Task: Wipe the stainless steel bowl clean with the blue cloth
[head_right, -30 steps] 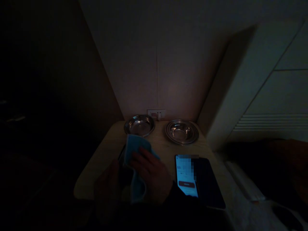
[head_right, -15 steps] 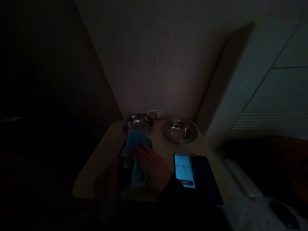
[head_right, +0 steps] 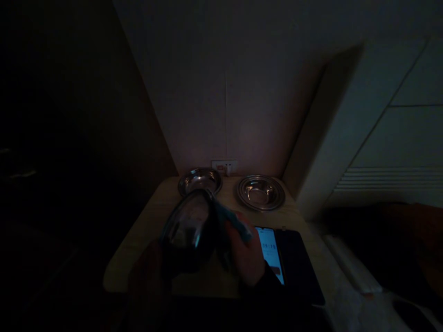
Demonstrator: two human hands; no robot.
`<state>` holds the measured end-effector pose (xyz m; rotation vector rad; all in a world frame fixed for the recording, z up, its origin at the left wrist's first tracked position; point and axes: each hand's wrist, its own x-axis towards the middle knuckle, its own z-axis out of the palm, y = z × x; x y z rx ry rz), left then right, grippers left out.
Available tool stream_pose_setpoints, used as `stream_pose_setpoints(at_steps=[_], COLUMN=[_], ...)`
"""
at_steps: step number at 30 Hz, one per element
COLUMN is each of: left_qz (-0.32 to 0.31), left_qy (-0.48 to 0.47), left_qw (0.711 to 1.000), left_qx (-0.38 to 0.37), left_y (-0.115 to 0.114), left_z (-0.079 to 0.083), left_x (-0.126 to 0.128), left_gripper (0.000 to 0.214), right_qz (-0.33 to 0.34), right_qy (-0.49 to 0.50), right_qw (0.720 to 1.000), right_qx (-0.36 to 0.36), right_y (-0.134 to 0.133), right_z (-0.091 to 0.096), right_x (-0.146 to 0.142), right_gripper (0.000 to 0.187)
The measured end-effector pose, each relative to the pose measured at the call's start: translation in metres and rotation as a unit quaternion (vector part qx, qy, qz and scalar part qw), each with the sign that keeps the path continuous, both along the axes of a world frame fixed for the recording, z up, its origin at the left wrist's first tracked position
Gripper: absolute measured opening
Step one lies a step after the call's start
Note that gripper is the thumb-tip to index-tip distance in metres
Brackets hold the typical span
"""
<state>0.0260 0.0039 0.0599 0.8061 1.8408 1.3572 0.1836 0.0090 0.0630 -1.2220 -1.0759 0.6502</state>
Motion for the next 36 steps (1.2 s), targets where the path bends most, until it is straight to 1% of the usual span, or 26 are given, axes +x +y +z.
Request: stream_pose_setpoints(at_steps=[3,6,8,10,12,14,15,17,19,21,24,27,29,30,32,34,36], left_qz=[-0.037,-0.074,-0.078,-0.078,-0.072,-0.066,-0.069,-0.091,-0.107,-0.097,-0.078,-0.105,-0.129,-0.128,-0.103,-0.081,-0.086], left_qy=[-0.040,-0.070,-0.055,-0.030,-0.002,0.021,0.027,0.022,0.011,0.007,0.019,0.022,0.024,0.029,0.041,0.042,0.038], left_qw=[0.997,0.991,0.992,0.993,0.995,0.997,0.996,0.995,0.994,0.995,0.996,0.993,0.989,0.988,0.989,0.992,0.993], left_qx=[0.045,0.086,0.087,0.078,0.063,0.047,0.041,0.026,0.014,0.011,0.029,0.051,0.074,0.087,0.095,0.084,0.072], left_y=[-0.001,0.000,0.000,-0.002,-0.005,-0.008,-0.009,-0.011,-0.013,-0.014,-0.017,-0.016,-0.014,-0.013,-0.011,-0.011,-0.010], left_z=[0.001,-0.003,-0.009,-0.014,-0.015,-0.014,-0.012,-0.009,-0.008,-0.010,-0.014,-0.009,-0.003,0.000,0.004,0.003,-0.002], left_x=[0.005,0.008,0.008,0.007,0.008,0.009,0.010,0.009,0.008,0.006,0.006,0.010,0.012,0.012,0.012,0.010,0.008], left_gripper=[0.061,0.056,0.053,0.051,0.050,0.050,0.051,0.052,0.050,0.047,0.040,0.037,0.040,0.042,0.044,0.045,0.045], right_qz=[0.069,0.116,0.159,0.199,0.217,0.192,0.163,0.095,0.049,0.039,0.030,0.016,0.009,0.008,0.004,0.003,-0.008], right_qy=[0.014,0.034,0.046,0.059,0.096,0.139,0.144,0.103,0.028,-0.029,-0.071,-0.091,-0.116,-0.140,-0.207,-0.269,-0.296], right_qw=[0.997,0.992,0.986,0.978,0.971,0.971,0.976,0.990,0.998,0.998,0.997,0.996,0.993,0.989,0.974,0.954,0.943], right_qx=[0.018,0.023,0.019,0.030,0.041,0.036,0.028,0.014,0.016,0.028,0.028,0.020,0.036,0.051,0.092,0.132,0.151], right_y=[-0.002,-0.003,-0.002,-0.001,0.001,0.004,0.005,0.006,0.004,-0.001,-0.005,-0.005,-0.005,-0.006,-0.008,-0.010,-0.010], right_z=[0.000,-0.005,-0.011,-0.016,-0.016,-0.010,-0.006,0.002,0.007,0.008,0.007,0.007,0.007,0.007,0.005,0.003,0.002], right_x=[-0.003,-0.004,-0.003,-0.004,-0.007,-0.011,-0.013,-0.017,-0.021,-0.024,-0.027,-0.028,-0.030,-0.031,-0.032,-0.032,-0.030], right_gripper=[0.029,0.036,0.042,0.051,0.056,0.054,0.051,0.040,0.031,0.031,0.031,0.027,0.027,0.028,0.030,0.032,0.033])
